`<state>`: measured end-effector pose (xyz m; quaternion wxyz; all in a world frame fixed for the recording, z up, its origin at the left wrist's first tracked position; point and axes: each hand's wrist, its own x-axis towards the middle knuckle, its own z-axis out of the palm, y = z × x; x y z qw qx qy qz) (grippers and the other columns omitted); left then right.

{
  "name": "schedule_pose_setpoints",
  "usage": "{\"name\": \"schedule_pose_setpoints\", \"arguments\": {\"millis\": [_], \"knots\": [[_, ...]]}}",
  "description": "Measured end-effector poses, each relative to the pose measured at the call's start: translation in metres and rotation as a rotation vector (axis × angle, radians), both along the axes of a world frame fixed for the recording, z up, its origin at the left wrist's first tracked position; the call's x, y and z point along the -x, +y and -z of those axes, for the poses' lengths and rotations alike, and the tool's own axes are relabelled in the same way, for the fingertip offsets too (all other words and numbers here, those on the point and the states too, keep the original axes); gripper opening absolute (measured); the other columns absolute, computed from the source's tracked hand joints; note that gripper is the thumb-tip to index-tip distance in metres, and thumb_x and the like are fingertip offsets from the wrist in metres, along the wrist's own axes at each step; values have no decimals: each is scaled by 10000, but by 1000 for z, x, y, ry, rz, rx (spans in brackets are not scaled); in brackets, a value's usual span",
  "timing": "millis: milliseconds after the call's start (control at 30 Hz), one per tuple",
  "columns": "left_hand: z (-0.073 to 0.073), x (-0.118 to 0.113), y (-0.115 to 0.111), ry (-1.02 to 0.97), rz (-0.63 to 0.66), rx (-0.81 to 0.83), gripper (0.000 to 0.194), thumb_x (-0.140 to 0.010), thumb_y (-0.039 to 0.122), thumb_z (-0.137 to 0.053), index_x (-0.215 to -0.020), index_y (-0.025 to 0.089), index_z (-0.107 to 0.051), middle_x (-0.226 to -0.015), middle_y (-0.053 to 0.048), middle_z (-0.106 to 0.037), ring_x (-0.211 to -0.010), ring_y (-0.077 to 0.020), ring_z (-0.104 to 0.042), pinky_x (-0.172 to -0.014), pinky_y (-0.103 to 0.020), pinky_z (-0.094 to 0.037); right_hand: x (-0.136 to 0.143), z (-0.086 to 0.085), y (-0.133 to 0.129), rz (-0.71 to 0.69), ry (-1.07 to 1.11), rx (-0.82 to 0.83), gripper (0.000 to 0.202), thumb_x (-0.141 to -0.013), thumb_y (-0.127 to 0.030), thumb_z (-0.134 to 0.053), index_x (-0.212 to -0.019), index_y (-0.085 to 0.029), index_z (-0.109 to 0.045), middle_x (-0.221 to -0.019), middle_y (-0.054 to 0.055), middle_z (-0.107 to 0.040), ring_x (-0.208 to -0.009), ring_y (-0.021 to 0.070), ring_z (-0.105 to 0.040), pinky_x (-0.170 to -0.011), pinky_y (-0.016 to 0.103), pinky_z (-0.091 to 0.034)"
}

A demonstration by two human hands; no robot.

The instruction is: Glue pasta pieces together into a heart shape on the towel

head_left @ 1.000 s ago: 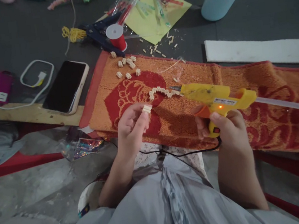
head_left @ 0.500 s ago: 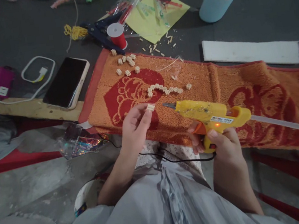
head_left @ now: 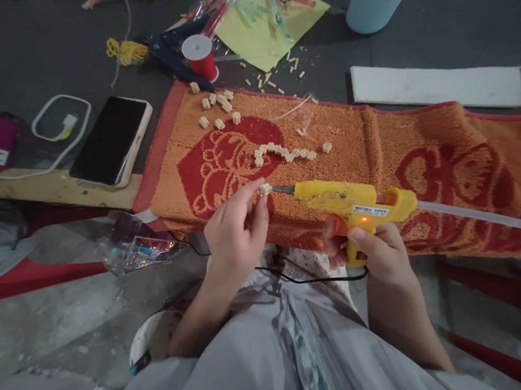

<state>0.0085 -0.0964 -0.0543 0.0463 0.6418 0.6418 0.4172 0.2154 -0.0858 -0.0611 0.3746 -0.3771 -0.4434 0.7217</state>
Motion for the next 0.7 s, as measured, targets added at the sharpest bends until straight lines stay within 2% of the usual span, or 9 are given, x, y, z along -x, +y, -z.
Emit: {"name": "schedule_pose_setpoints", "arguments": {"millis": [100,267,500,700], "knots": [[-2,0,-1,0,3,10,219,-946,264,-548,-1123,202,-663,-708,24,-684,-614,-93,-614,-680,-201,-502,-1,0,-1,-8,-13,6,332,-841,-510,-641,-836,-178,-659,-610,32,-640,-440,146,-568,-386,257,-447],[-3,-1,-3,-32,19,44,233,-936,241,-555,-1137,209,-669,-852,-12,-744,-706,-114,-669,-744,-226,-522,-1,2,-4,6,5,24,293,-852,-470,-631,-822,-181,-671,-617,38,-642,-447,147,-565,-397,263,-437],[-5,-1,-4,-43,27,62,233,-931,232,-558,-1132,204,-673,-910,-24,-758,-747,-120,-689,-753,-228,-518,-3,4,-3,-21,21,24,310,-838,-494,-647,-800,-187,-673,-610,28,-627,-449,148,-570,-401,265,-456],[-6,-2,-4,-85,34,70,220,-926,240,-570,-1115,205,-679,-874,-21,-748,-752,-118,-687,-750,-219,-506,-2,3,-1,-27,43,15,300,-838,-480,-645,-796,-184,-664,-601,23,-611,-436,138,-551,-393,264,-451]]}}
